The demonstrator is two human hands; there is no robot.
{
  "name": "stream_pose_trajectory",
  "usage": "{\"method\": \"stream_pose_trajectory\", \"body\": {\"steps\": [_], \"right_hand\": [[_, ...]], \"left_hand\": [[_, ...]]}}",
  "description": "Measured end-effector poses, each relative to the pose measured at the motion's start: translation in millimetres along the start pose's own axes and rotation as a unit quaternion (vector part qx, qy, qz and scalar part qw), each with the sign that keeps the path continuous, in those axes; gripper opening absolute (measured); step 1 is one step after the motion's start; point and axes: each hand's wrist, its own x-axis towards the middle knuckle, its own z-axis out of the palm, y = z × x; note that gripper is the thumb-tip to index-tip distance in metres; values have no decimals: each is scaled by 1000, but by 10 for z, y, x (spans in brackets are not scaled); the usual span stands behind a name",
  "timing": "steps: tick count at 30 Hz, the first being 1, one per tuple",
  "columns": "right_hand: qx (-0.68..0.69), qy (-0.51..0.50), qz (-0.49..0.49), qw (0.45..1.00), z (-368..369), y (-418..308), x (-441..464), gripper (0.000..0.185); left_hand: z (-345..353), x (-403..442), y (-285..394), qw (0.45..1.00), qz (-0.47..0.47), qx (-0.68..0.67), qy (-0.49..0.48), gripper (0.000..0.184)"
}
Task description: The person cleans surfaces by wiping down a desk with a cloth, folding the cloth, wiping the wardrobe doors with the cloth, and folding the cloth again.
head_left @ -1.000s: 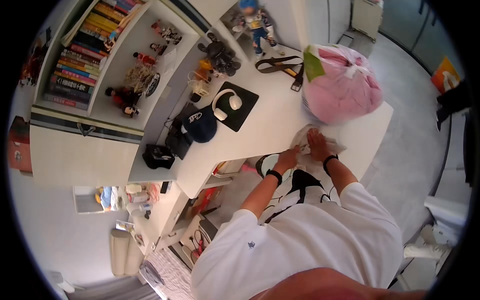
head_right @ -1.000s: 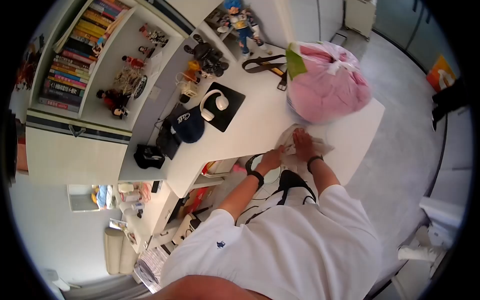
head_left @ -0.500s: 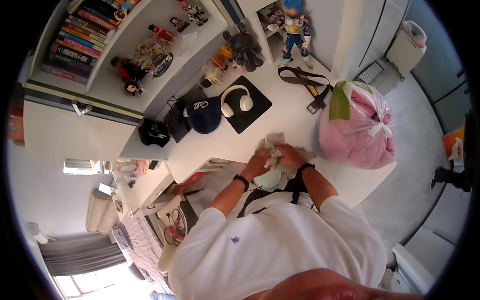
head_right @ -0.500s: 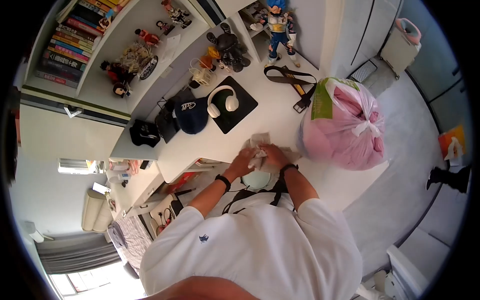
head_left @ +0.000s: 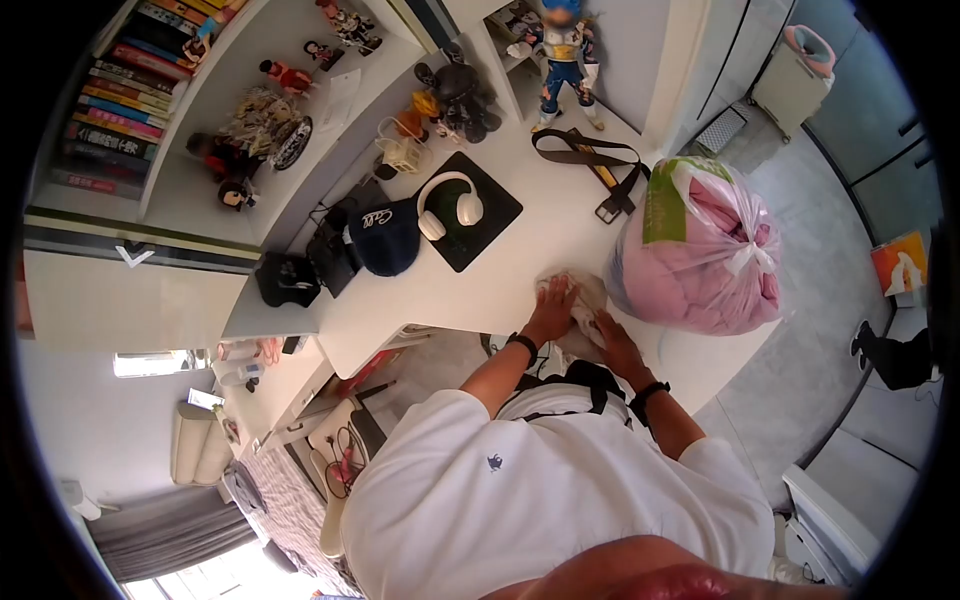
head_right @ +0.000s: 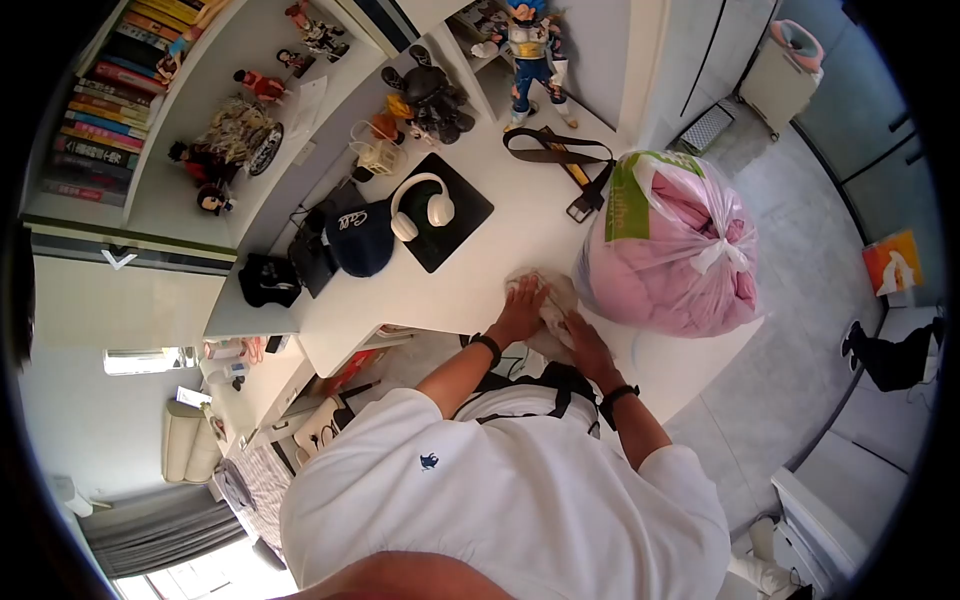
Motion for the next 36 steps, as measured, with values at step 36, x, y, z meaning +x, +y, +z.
{"method": "stream_pose_trajectory", "body": {"steps": [36], "right_hand": [[45,45,116,991,418,-230,610,66]], "left_hand": [[-56,-223,-404,968,116,-222,17,76]]}}
